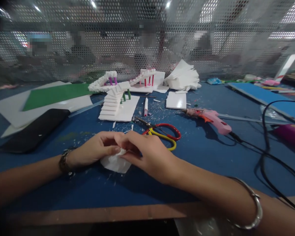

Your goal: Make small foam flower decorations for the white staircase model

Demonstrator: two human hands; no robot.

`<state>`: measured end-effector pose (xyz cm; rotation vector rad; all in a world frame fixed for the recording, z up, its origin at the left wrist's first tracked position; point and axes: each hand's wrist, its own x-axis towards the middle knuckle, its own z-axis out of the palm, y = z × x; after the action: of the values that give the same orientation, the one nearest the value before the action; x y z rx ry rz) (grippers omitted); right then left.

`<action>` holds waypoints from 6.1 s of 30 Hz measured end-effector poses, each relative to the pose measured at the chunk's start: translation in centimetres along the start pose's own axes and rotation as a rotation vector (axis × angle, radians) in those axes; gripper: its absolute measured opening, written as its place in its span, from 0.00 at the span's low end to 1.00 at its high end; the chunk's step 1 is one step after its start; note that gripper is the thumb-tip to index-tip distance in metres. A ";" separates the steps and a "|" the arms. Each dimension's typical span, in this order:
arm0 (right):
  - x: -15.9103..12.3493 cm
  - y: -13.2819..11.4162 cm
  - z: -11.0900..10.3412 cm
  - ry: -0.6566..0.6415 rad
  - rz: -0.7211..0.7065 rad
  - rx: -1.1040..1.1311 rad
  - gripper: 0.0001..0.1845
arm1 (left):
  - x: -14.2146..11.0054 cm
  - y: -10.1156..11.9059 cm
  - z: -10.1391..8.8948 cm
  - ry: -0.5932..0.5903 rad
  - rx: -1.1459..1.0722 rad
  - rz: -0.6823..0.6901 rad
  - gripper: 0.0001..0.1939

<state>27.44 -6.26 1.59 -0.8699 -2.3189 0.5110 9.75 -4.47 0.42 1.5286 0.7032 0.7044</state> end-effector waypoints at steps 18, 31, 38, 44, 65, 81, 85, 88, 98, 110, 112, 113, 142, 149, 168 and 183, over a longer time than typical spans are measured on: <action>-0.2 0.5 0.7 -0.042 0.008 0.026 0.01 | -0.5 0.2 -0.4 -0.049 0.381 0.096 0.04; -0.2 0.1 0.3 -0.058 -0.203 0.092 0.09 | -0.5 0.1 -0.6 -0.196 -0.094 -0.189 0.15; 0.0 -0.1 0.3 -0.038 -0.031 0.191 0.02 | -0.5 0.0 -0.3 -0.149 -0.183 -0.210 0.17; 0.0 -0.2 0.1 -0.017 0.053 0.235 0.06 | -0.7 -0.3 -0.5 -0.094 -0.118 -0.157 0.14; 0.0 0.6 -0.2 -0.131 -0.062 0.059 0.02 | -0.5 -0.7 -0.4 -0.063 -0.045 -0.190 0.05; 0.0 0.8 0.5 -0.063 0.054 -0.069 0.02 | -0.7 -1.2 0.2 0.007 0.062 -0.080 0.05; -0.2 0.9 0.7 -0.075 0.075 -0.038 0.05 | -0.7 -1.0 0.2 0.019 0.136 -0.081 0.06; -0.4 0.7 0.8 -0.052 0.055 -0.027 0.02 | -0.7 -1.0 0.0 0.030 0.202 -0.067 0.07; -0.2 0.0 0.3 0.038 0.092 -0.019 0.03 | -1.2 -0.6 0.3 0.000 0.299 0.043 0.04; 0.9 1.2 -1.7 0.293 0.259 0.071 0.05 | 0.0 0.2 -3.1 0.340 0.734 0.027 0.12; 0.9 1.3 -1.8 0.304 0.264 0.071 0.05 | 0.3 0.1 -3.7 0.481 0.750 0.047 0.11; 0.9 1.3 -1.8 0.303 0.264 0.076 0.05 | 0.3 0.0 -3.8 0.548 0.777 0.088 0.11; -0.6 0.4 -0.2 -0.012 -0.036 0.020 0.12 | -0.7 0.1 -0.2 0.049 0.598 0.223 0.07; 0.0 0.4 -0.9 -0.109 -0.163 0.108 0.08 | -0.6 0.2 -0.7 -0.017 0.453 0.135 0.09; -0.4 0.8 -0.3 -0.054 -0.152 -0.128 0.06 | -0.7 -0.2 -0.7 0.025 0.113 -0.137 0.06; -0.2 0.5 0.1 0.022 0.060 0.085 0.03 | -0.8 -0.6 0.0 0.047 0.271 0.010 0.05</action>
<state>27.70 -6.10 1.16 -0.9021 -2.2401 0.6180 9.28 -5.03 -0.17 1.7673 0.8542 0.6746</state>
